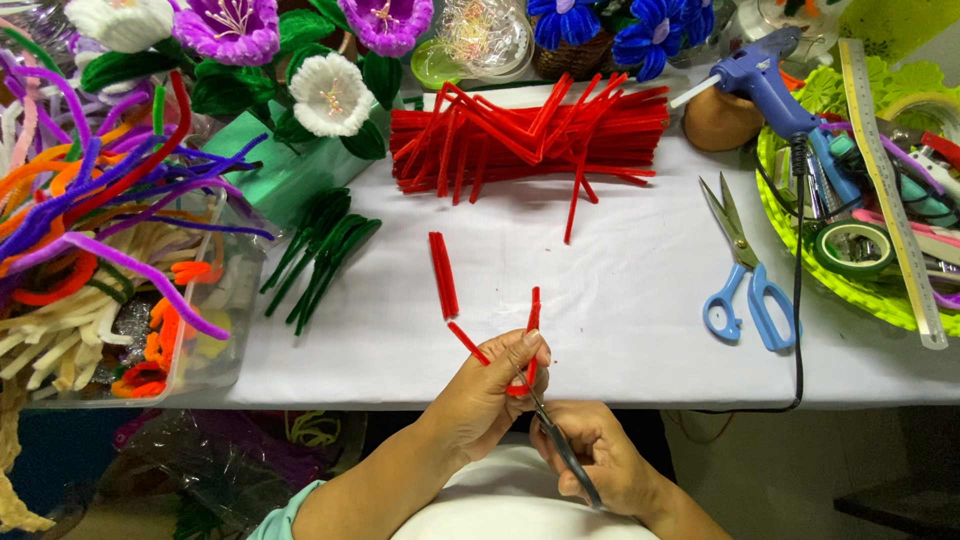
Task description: The person uses shears to cut red pipe cleaners into multiple smaller segments and gathers the pieces together.
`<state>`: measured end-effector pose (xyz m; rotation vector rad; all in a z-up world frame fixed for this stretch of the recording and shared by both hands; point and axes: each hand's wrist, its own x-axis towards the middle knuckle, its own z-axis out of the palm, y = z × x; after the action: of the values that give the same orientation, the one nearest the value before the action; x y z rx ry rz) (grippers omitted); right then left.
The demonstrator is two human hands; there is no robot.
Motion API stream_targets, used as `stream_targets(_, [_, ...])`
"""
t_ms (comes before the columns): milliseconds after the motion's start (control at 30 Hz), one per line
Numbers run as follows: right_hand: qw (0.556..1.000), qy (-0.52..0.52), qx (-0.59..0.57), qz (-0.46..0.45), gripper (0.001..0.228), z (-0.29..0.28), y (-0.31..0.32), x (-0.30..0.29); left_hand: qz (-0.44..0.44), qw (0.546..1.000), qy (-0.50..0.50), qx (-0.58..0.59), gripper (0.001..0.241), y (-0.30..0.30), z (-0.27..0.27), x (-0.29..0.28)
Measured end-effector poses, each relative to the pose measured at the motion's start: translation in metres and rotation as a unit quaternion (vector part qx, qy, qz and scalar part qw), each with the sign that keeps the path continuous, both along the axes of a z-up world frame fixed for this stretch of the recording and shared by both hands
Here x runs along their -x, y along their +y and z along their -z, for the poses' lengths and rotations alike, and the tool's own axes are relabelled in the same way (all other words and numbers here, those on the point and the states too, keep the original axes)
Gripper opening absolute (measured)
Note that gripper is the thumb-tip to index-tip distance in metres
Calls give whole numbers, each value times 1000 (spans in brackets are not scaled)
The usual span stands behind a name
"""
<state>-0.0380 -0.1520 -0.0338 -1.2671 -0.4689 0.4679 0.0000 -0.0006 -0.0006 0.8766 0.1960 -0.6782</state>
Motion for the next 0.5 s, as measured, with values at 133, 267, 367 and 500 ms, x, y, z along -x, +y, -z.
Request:
stream_targets(133, [997,-54,23,41,49,3,0,1,-22,1000,16,-4,26,0,1,-2])
stream_targets(267, [992,-90,49,79,45,-11,-17,-5,-54,998,-6,-22,24,7,7,-5])
stream_targets(367, [944,-121,222,211,32,-22,-46,-21,-66,993,-73,-71,23,17,12,-8])
stream_targets(500, [665,-201,597,401,55,-29,-76,-47,-20,980,-139,-140,26,24,5,-9])
